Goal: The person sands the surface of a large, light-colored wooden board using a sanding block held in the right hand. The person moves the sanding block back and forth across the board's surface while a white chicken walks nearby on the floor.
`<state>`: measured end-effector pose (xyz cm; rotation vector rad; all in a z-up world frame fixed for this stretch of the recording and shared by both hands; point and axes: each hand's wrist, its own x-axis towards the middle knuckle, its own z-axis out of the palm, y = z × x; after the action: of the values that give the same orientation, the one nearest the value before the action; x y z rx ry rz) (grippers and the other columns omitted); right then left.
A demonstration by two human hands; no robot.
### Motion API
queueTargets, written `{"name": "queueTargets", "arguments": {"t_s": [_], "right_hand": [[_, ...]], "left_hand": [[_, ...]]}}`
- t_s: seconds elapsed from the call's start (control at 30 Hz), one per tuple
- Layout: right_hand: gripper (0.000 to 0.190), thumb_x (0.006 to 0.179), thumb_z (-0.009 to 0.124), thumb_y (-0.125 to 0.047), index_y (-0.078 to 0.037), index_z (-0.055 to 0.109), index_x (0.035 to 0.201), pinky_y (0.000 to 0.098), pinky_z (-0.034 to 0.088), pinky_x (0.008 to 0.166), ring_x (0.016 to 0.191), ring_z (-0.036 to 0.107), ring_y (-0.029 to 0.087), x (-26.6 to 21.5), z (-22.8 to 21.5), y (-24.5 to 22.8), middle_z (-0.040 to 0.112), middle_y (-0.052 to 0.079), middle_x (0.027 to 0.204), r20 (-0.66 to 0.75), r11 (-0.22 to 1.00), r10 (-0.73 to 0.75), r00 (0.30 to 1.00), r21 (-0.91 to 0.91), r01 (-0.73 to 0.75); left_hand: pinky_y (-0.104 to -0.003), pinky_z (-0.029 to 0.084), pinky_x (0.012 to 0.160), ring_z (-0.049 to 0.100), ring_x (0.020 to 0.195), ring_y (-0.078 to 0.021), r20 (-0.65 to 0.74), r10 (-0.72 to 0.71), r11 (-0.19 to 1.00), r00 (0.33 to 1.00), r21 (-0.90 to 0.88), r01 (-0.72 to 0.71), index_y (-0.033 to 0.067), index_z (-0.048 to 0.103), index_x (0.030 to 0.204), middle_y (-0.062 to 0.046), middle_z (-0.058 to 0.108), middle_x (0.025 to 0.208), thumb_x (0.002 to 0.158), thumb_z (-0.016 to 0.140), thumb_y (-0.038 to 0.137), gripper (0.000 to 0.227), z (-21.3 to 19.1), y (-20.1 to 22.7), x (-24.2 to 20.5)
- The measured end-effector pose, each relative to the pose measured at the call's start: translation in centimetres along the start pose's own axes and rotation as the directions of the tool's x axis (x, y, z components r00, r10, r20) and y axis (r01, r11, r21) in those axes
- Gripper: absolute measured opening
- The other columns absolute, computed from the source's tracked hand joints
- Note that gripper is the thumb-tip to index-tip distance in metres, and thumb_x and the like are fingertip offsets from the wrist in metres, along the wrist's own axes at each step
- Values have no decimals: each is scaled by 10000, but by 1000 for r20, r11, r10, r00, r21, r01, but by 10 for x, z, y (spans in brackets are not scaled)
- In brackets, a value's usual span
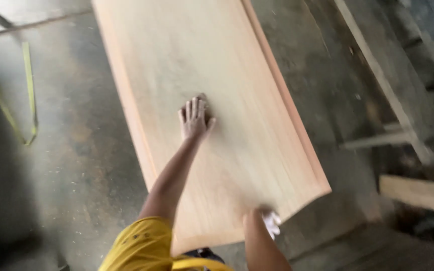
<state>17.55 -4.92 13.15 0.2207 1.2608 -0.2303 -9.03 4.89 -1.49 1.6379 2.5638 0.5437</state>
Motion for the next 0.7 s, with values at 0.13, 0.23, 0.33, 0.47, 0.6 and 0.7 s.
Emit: {"name": "queueTargets", "arguments": {"t_s": [0.13, 0.23, 0.33, 0.47, 0.6, 0.7], "right_hand": [[542, 1078, 303, -442, -145, 497, 1488, 420, 354, 1198, 1478, 399, 224, 36, 4, 10, 503, -7, 1532, 302, 995, 95, 948, 2, -101], [698, 1022, 151, -560, -241, 260, 1634, 445, 175, 1282, 1591, 161, 179, 99, 7, 8, 249, -78, 1700, 481, 990, 118, 868, 7, -139], [713, 1000, 140, -578, -286, 209, 1647, 471, 124, 1281, 1606, 83, 161, 138, 8, 5, 174, -115, 1727, 574, 991, 121, 810, -16, -137], [546, 1078, 339, -465, -195, 505, 1523, 434, 319, 1232, 1531, 364, 195, 45, 2, 12, 470, -35, 1602, 346, 996, 92, 934, -20, -90], [668, 1048, 147, -500, -223, 266, 1644, 398, 184, 1290, 1598, 148, 173, 57, 4, 12, 262, -93, 1699, 487, 991, 135, 863, -64, -119], [501, 1092, 368, -402, -185, 515, 1520, 425, 317, 1240, 1530, 361, 252, 44, 3, 7, 514, -25, 1564, 308, 995, 99, 946, -53, -86]], "left_hand": [[-595, 265, 1180, 334, 1494, -400, -73, 131, 990, 989, 56, -127, 32, 381, 1567, -201, 336, 1646, 931, 575, 535, 833, -30, 28, -95], [-606, 239, 1202, 314, 1513, -393, 15, 136, 989, 991, 59, -137, 45, 353, 1584, -194, 320, 1657, 908, 568, 576, 886, -39, 37, -156], [-586, 249, 1199, 299, 1528, -369, 68, 109, 985, 992, 127, -117, 70, 325, 1610, -159, 284, 1684, 921, 511, 632, 909, -40, 35, -134], [-598, 111, 1232, 199, 1556, -349, 68, -84, 996, 994, 8, 83, 58, 320, 1605, -154, 244, 1689, 977, 464, 590, 835, -29, 15, -18], [-643, 107, 1225, 167, 1558, -401, 61, -122, 992, 991, 44, 119, 49, 280, 1617, -171, 200, 1699, 967, 469, 570, 855, -20, 19, -31], [-589, 309, 1181, 358, 1507, -377, -92, 100, 991, 991, 101, -91, 69, 361, 1602, -179, 328, 1663, 931, 574, 528, 841, -50, 22, -92]]}}
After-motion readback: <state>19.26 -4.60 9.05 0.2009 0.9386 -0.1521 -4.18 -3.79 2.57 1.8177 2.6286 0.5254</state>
